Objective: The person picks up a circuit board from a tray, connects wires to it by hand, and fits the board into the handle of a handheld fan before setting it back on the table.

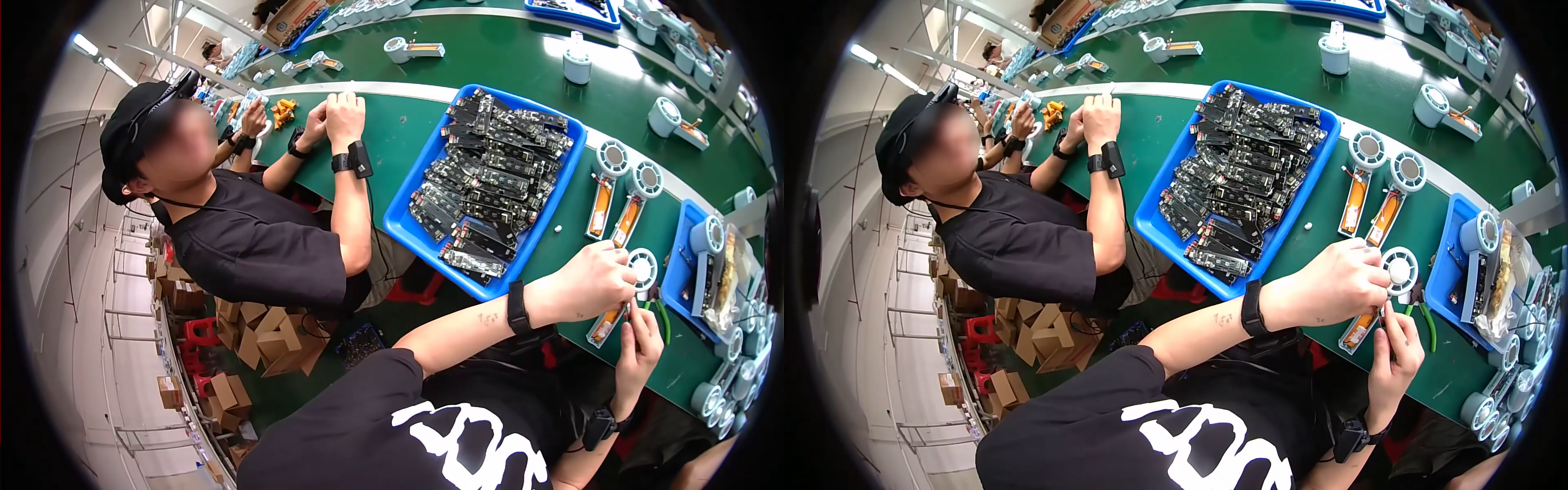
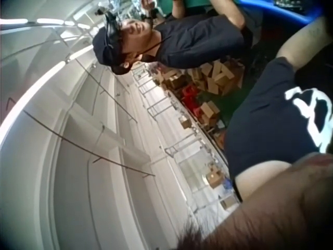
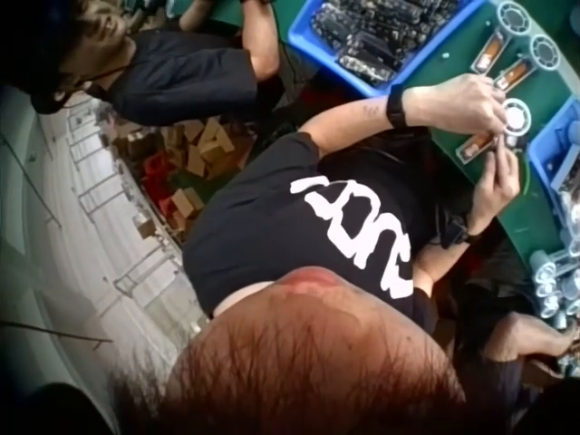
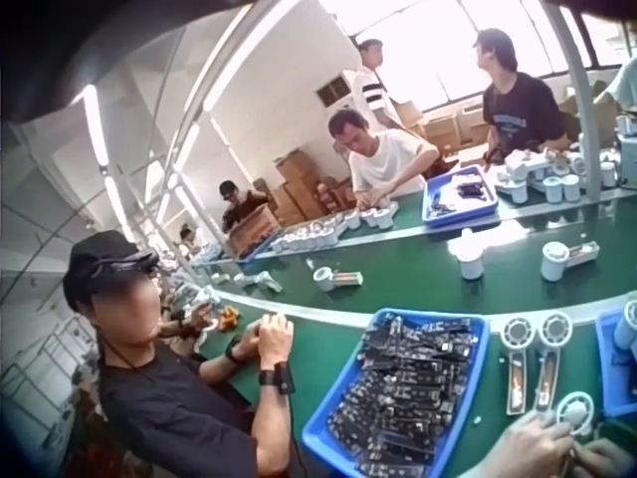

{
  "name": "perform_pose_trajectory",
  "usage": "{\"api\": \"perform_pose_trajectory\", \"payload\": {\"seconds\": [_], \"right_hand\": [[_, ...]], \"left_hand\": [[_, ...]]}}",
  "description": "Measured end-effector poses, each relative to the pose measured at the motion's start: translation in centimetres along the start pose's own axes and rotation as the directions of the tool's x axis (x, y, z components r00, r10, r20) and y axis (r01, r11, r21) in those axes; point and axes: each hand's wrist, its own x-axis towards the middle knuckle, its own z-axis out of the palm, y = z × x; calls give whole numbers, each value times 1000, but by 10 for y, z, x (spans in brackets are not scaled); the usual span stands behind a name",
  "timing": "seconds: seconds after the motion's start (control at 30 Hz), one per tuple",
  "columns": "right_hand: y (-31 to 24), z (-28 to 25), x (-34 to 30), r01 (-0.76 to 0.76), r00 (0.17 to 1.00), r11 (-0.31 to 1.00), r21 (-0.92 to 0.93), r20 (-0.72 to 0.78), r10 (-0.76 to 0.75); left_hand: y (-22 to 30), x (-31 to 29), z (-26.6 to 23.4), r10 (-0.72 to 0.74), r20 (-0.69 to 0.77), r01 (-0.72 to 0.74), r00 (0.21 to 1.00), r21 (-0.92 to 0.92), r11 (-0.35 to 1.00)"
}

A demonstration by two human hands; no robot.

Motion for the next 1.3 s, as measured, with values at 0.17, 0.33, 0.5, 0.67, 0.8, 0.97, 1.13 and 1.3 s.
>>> {"api": "perform_pose_trajectory", "payload": {"seconds": [0.17, 0.33, 0.5, 0.67, 0.8, 0.97, 1.13, 1.3], "right_hand": [[1, 3, 1, -6, 1000, 999, 39, 19, 6], [-1, -2, 4, -32, 998, 999, 14, 52, 32], [16, 16, -5, -69, 987, 989, 128, -136, 87], [6, 17, -24, -191, 933, 963, 188, -271, 238], [0, 29, -28, -220, 898, 959, 181, -346, 271], [-12, 57, -4, -189, 919, 922, 338, -269, 287], [-7, 44, -5, -210, 871, 821, 530, -281, 403], [3, 36, -7, -179, 857, 728, 662, -258, 446]], "left_hand": [[-3, 1, -2, 1, 28, -1, 1000, 10, 1000], [-8, 4, -1, 25, 51, -25, 998, 1, 1000], [-1, 1, 12, -30, -157, 19, 987, -70, 997], [24, -6, 33, -126, -276, 93, 953, -131, 987], [32, -9, 27, -144, -217, 136, 965, -53, 989], [18, -21, 6, -210, -294, 207, 932, -42, 978], [27, -30, 11, -578, -137, 483, 805, -414, 772], [32, -30, 29, -499, -84, 410, 862, -464, 785]]}}
